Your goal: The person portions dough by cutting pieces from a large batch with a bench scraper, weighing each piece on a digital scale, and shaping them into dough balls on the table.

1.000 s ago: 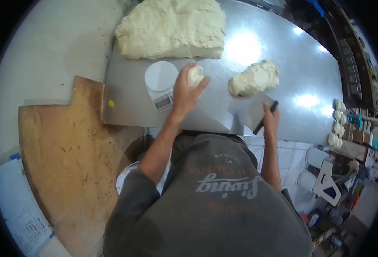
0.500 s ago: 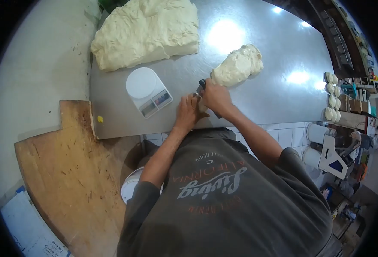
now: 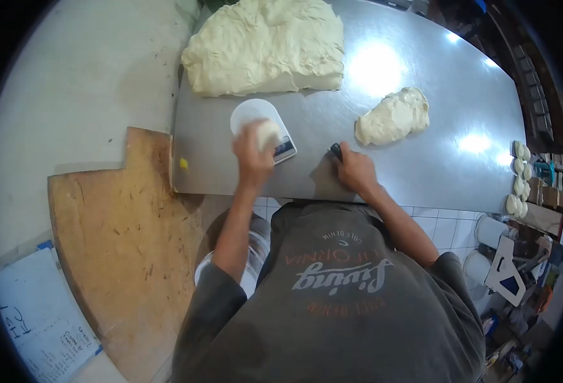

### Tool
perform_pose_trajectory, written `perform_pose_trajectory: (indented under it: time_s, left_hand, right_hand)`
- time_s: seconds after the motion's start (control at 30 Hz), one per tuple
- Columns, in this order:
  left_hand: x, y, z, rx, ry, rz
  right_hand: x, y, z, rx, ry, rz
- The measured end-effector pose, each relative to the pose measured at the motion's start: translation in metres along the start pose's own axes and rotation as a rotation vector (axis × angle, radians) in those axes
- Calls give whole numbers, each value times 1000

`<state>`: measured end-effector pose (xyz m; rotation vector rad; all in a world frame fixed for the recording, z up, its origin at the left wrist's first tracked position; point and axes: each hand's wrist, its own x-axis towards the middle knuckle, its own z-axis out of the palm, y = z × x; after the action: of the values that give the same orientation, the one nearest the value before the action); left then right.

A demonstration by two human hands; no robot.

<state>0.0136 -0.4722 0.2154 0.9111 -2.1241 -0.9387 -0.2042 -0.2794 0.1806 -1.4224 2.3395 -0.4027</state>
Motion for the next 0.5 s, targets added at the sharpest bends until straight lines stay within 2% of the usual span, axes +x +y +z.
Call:
perform_pose_trajectory:
  time_s: [0.07,0.17,0.27,0.33,0.37,0.4,0.47,0.5]
  left_hand:
    - [28,-25,-8,318,33,-30]
    - [52,-63,-4,387,-120,-76]
    - [46,-61,16,636,36,71]
    - [45,-32,23,653,85,114]
    - [37,-31,34,503,56,163]
    - [27,-29,45,353,20,209]
    - [14,-27,84,-51,-525,307]
    - [0,-20,106,-2,-582,442]
  right_hand:
    - [3,10,-2,27,-22,-6]
    - [0,18,-8,93,-34,-60]
    - [-19,28,-45,161,50,-528]
    - [-35,39,-62,192,56,-529]
    - [-44,45,-67,208,56,-536]
    - [-52,52,-66,273,92,-432]
    - [-67,67,-56,402,155,-244]
    - [-72,72,-51,410,193,-168]
